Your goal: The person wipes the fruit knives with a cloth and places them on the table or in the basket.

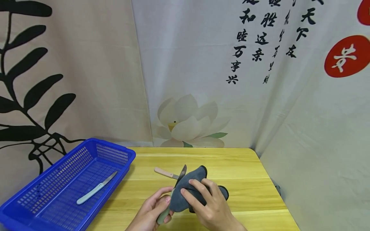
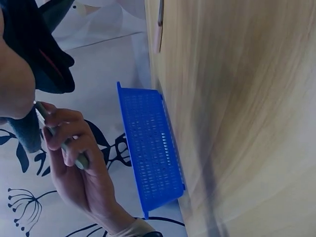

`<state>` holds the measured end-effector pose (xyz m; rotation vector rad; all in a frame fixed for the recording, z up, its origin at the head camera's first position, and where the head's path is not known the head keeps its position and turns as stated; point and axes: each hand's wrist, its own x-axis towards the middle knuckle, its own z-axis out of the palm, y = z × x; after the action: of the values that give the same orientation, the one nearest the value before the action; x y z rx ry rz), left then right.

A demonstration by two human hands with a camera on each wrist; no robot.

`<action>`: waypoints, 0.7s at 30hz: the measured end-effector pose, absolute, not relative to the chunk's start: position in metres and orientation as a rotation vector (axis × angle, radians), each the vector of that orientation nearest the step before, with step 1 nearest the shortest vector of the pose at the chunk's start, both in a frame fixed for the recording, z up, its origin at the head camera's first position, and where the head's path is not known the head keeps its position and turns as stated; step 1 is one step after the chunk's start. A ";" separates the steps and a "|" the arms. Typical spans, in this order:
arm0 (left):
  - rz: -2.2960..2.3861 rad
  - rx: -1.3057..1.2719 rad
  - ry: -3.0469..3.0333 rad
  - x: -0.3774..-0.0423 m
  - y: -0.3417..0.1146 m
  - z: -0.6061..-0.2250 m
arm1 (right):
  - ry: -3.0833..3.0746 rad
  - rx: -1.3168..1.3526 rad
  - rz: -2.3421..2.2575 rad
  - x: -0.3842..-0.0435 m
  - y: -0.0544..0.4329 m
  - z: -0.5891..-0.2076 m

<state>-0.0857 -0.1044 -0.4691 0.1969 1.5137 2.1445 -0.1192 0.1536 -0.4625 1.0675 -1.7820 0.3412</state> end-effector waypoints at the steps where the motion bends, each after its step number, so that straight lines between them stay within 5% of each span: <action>1: 2.140 0.209 1.514 -0.086 -0.104 -0.469 | -1.787 1.074 0.338 -0.119 0.152 -0.463; 21: 2.127 0.261 1.501 -0.086 -0.107 -0.473 | -1.852 0.984 0.267 -0.126 0.155 -0.459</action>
<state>-0.0861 -0.1072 -0.4734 0.2612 1.5007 2.1273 -0.1256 0.1555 -0.4591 0.9843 -1.8522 0.2669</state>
